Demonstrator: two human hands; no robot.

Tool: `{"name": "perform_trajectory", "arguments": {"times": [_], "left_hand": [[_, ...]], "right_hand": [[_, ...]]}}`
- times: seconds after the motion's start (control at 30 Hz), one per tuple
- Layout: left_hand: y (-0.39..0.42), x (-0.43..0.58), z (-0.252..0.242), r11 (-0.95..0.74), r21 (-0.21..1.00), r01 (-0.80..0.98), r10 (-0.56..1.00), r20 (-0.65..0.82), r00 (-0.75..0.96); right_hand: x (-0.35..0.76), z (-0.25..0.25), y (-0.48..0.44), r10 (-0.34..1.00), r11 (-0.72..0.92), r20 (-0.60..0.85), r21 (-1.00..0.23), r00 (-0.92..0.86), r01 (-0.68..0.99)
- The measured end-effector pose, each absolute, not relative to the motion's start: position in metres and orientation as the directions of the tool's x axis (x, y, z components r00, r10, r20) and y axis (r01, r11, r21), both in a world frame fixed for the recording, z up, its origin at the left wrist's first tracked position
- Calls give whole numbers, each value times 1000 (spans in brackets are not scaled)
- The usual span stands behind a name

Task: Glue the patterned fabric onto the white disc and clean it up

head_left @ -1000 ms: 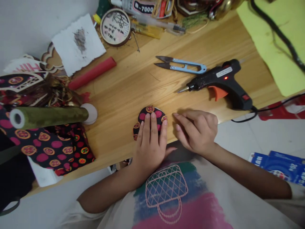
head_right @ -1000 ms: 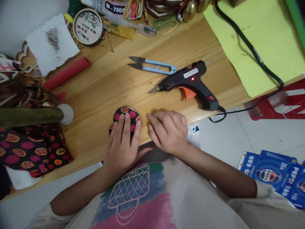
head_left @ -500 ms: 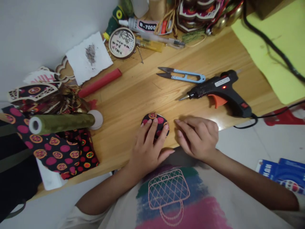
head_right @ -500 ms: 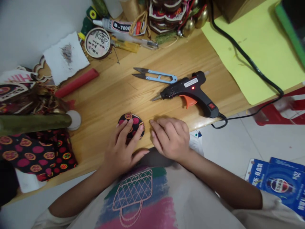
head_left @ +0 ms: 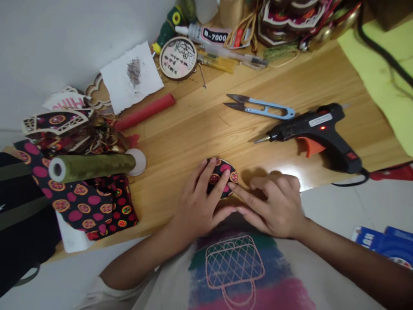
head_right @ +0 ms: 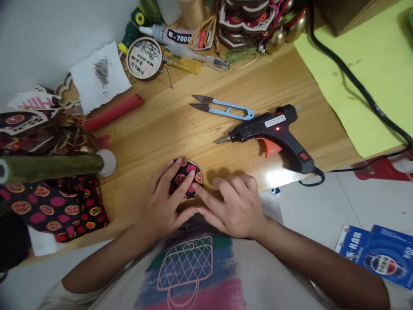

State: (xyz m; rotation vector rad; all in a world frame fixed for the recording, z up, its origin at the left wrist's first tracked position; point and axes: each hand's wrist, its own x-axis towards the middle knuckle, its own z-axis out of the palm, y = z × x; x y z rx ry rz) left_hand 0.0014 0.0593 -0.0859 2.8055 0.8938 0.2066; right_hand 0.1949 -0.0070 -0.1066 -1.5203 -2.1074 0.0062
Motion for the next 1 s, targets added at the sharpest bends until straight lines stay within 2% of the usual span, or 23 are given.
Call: {"name": "perform_trajectory", "arguments": {"times": [0.17, 0.4, 0.53, 0.67, 0.87, 1.0], "left_hand": [[69, 0, -83, -848, 146, 510, 524, 76, 849], [96, -10, -77, -875, 191, 445, 453, -6, 892], [117, -18, -75, -922, 129, 366, 361, -58, 931], [128, -22, -76, -933, 95, 347, 342, -62, 937], [132, -23, -80, -954, 130, 271, 275, 16, 961], [134, -21, -80, -947, 165, 275, 275, -22, 961]], "right_hand": [[193, -104, -4, 892, 371, 380, -310, -243, 876], [192, -104, -2, 891, 385, 380, -341, -249, 858], [193, -107, -3, 889, 388, 386, -355, -245, 850], [193, -107, -2, 890, 387, 390, -369, -237, 845], [193, -106, -1, 889, 389, 391, -372, -237, 843], [193, -107, -1, 893, 386, 381, -372, -241, 844]]}}
